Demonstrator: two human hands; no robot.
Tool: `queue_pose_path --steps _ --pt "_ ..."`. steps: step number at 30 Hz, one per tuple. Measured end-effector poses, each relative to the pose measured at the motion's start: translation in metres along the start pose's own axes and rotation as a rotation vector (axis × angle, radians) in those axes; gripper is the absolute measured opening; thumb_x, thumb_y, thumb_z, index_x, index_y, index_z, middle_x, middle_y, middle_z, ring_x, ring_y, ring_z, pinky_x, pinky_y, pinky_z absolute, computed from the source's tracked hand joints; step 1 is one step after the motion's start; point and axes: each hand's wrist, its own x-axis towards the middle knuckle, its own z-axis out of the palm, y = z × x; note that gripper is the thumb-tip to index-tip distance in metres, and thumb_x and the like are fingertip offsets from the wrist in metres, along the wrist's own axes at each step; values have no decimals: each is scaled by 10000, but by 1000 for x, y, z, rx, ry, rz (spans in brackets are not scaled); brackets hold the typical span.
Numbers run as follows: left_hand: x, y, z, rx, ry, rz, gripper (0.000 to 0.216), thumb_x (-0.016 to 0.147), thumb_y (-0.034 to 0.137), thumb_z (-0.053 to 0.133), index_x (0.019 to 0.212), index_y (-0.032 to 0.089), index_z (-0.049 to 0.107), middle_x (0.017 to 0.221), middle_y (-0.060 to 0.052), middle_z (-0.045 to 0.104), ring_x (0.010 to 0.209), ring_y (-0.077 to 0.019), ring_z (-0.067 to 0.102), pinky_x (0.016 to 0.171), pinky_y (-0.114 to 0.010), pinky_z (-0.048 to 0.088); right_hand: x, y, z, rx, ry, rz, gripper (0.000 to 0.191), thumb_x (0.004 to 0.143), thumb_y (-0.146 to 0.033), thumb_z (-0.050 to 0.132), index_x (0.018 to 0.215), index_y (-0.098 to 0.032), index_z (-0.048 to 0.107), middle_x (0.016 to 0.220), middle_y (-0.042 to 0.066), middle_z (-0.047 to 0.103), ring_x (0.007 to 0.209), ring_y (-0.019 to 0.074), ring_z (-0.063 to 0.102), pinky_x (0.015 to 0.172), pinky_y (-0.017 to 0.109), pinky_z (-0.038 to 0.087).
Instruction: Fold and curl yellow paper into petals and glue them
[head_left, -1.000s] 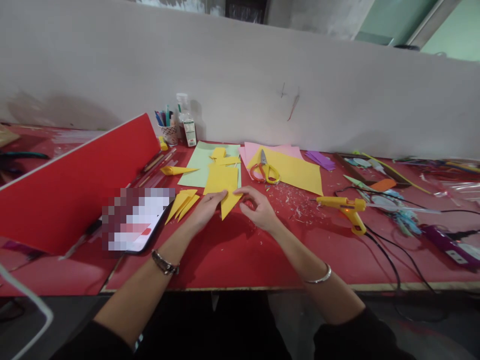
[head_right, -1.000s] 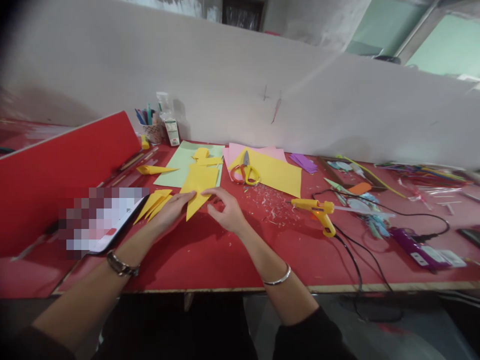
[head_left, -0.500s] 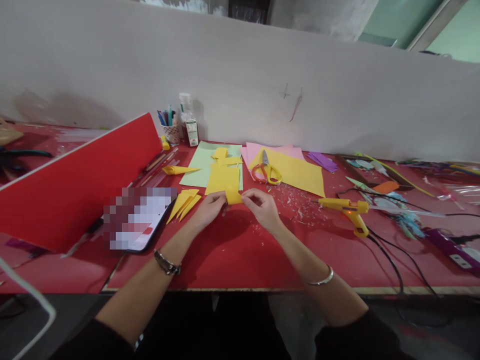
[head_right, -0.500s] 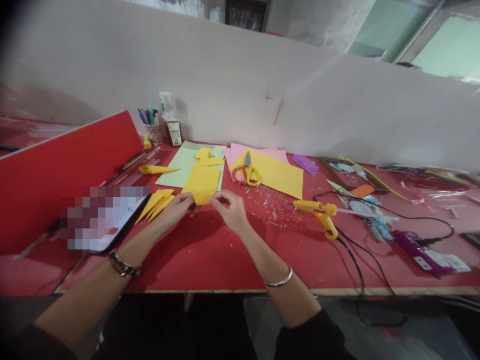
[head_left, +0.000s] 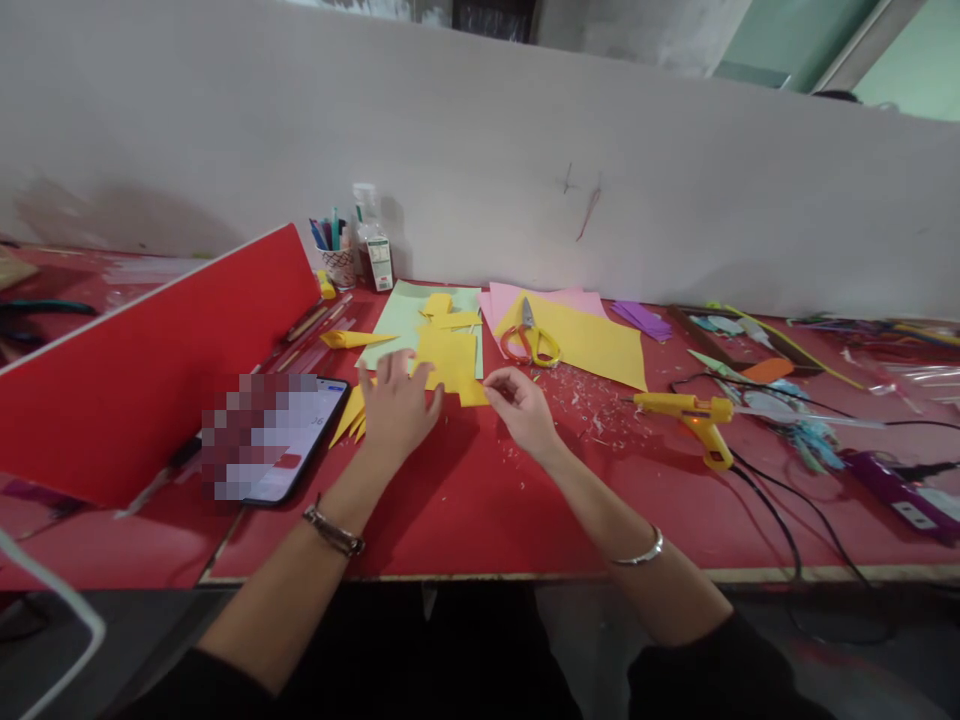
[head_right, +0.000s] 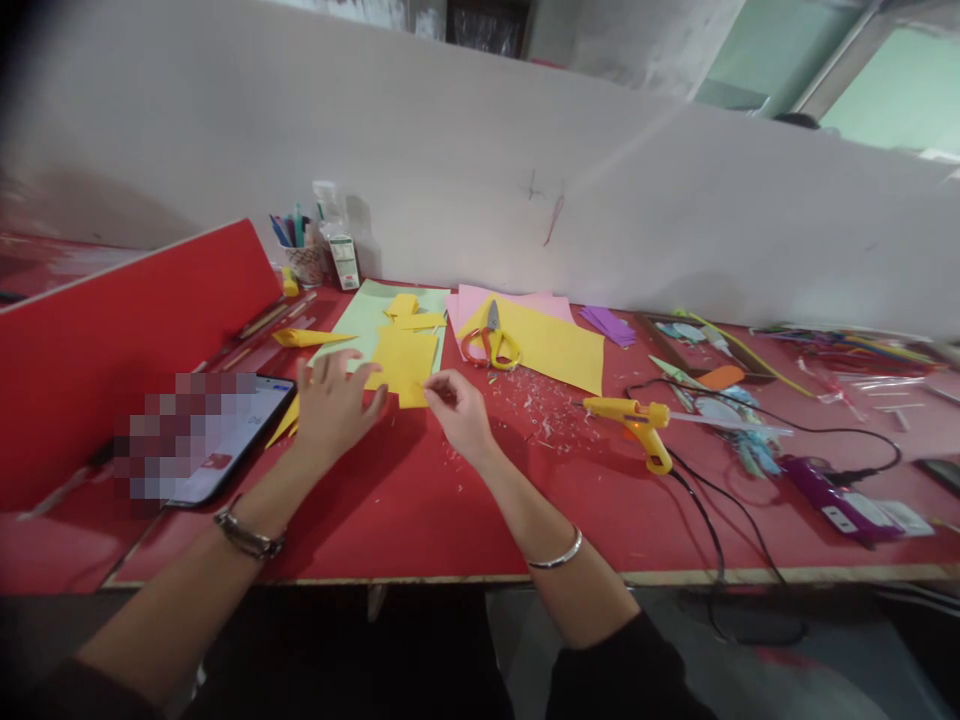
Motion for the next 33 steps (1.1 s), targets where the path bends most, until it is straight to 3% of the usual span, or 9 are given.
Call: queue_pose_path --steps 2,8,10,13,16,21,24,28,33 --pt "-1 -7 -2 186 59 -71 309 740 294 444 992 146 544 1215 -173 405 1138 -351 303 876 -579 224 0 1 0 -8 6 1 55 668 -235 494 692 -189 476 668 -8 508 647 107 488 628 236 405" --pt "-1 -23 -8 282 -113 -288 404 758 346 443 1081 109 498 1265 -221 326 1118 -407 296 720 -595 362 -1 1 1 -32 -2 1 54 672 -241 490 687 -192 475 667 -7 509 636 106 485 604 234 403" --pt "-1 -24 -9 268 -146 -288 402 761 352 440 1074 109 505 1267 -223 322 1110 -413 302 717 -595 361 -1 0 1 -46 -1 5 59 672 -248 488 682 -193 473 668 -6 511 633 107 484 595 234 402" --pt "1 -22 -8 226 -16 -177 385 755 317 449 1068 101 505 1262 -218 329 1155 -393 255 839 -591 265 -1 -1 1 -45 4 15 66 669 -253 493 682 -192 473 670 -3 513 635 108 486 602 237 408" --pt "4 -18 -5 -9 38 -24 388 765 332 415 1075 111 486 1187 -184 418 1120 -321 336 892 -482 277 -2 -1 2 -17 -10 19 64 669 -247 495 692 -191 475 677 -2 514 647 110 493 621 242 420" --pt "2 -3 4 -605 -380 44 333 796 391 301 926 147 487 701 -21 569 655 -158 526 620 -278 422 -4 -1 4 84 -61 80 92 660 -269 514 697 -198 469 678 -15 493 607 101 499 566 236 464" --pt "-1 4 7 -749 -475 12 205 726 371 440 722 167 458 589 19 539 524 -117 492 518 -229 394 -4 -1 5 119 -84 130 121 660 -286 525 721 -198 467 704 -23 483 566 83 506 544 234 488" --pt "0 6 6 -914 -569 -87 198 729 324 429 595 185 387 498 38 505 434 -90 470 454 -209 369 -4 0 6 175 -103 148 157 665 -282 524 780 -207 447 737 -29 471 558 70 524 557 234 507" --pt "1 3 5 -878 -533 -48 194 726 320 431 594 180 407 492 36 508 432 -88 469 462 -211 368 -4 2 4 125 -115 132 219 673 -224 509 880 -217 441 701 -38 473 589 73 525 595 227 497"
